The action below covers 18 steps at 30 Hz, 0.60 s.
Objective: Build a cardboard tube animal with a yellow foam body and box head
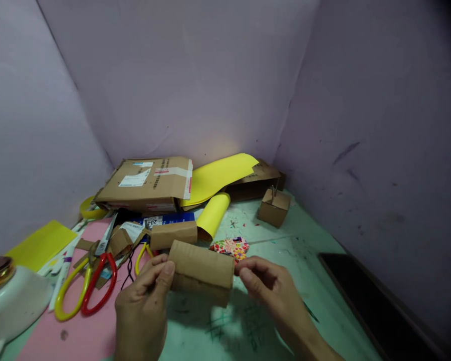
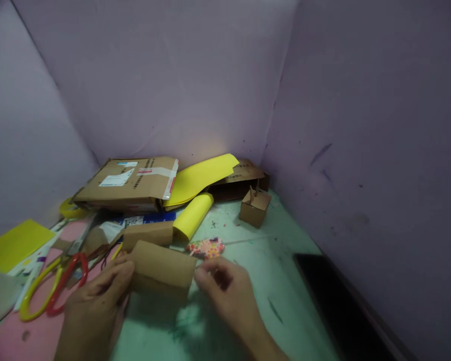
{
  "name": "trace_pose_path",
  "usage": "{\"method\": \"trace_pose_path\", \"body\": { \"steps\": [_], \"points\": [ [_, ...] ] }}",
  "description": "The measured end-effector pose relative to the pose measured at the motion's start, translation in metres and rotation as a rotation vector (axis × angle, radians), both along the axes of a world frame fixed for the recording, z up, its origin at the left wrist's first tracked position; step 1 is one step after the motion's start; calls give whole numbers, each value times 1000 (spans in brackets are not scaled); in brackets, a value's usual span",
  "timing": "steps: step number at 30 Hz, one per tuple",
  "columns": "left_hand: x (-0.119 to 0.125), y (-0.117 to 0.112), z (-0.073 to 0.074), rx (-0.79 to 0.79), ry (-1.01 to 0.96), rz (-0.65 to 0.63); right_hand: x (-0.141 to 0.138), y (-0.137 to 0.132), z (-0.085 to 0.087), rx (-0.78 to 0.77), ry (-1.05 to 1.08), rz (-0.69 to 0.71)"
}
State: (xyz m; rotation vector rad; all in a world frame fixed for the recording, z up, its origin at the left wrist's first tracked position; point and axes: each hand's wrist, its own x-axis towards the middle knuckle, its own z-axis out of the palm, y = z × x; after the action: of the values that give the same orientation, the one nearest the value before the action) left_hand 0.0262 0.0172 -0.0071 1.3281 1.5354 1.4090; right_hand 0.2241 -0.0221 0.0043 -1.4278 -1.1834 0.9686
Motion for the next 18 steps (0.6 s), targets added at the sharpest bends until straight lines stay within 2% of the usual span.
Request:
{"method": "trace_pose_path", "body": {
  "steps": [3, 8, 10, 13, 15, 18],
  "points": [
    [3, -3, -2, -1, -22, -11, -6, 0, 1, -99, 76, 151],
    [10, -10, 15, -115, -67, -304, -11, 4, 1, -228, 179, 94],
    [13, -11, 17, -184, -133, -365, -8, 5, -2, -192, 122, 68],
    [13, -10, 12, -308, -190, -441, -5, 3, -6, -36, 2, 55],
    [11, -10, 6, -329, -174, -436, -5, 0, -8, 29, -49, 61],
    [9, -10, -1, -296, -112, -383, -8, -1, -9, 41, -72, 58]
  ]
}}
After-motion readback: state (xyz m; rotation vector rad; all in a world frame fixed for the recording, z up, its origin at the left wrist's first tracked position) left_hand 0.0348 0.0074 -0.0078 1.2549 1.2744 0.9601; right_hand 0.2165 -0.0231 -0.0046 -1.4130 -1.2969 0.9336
